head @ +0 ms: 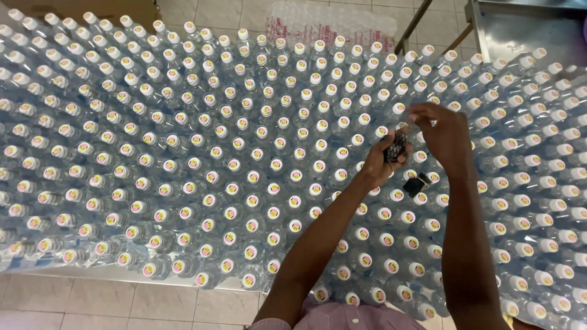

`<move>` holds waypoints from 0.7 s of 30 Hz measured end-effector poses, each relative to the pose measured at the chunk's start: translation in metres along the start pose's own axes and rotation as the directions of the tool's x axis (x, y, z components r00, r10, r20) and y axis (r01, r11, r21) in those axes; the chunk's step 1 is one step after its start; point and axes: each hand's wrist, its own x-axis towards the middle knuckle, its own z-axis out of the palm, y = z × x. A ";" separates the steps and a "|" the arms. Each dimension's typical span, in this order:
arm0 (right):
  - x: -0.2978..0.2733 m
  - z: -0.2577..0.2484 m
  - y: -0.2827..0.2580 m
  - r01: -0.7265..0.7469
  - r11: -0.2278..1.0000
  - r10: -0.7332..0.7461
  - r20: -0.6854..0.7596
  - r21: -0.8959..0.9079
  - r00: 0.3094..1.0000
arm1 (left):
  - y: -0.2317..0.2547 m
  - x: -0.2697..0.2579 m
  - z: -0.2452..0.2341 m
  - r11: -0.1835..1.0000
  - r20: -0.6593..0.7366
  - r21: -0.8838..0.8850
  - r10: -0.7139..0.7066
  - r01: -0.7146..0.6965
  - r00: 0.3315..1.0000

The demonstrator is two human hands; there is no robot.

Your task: Manually applying small circular labels to the caps of a large array of water bottles.

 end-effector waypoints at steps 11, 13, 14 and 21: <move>0.180 0.159 -0.047 0.029 0.865 -0.094 0.104 0.501 0.990 | 0.000 -0.011 0.040 0.875 -0.140 0.474 -0.038 0.100 0.989; 0.212 0.192 -0.043 0.028 0.863 -0.081 0.083 0.504 0.993 | -0.008 -0.008 0.030 0.892 -0.147 0.440 -0.039 0.101 0.988; 0.230 0.208 -0.043 0.021 0.863 -0.062 0.064 0.504 0.996 | -0.010 -0.004 0.025 0.910 -0.152 0.401 -0.048 0.106 0.987; 0.296 0.296 -0.002 0.211 0.843 -0.214 -0.051 0.495 0.976 | -0.050 0.017 -0.062 0.726 0.184 0.659 0.096 -0.195 0.978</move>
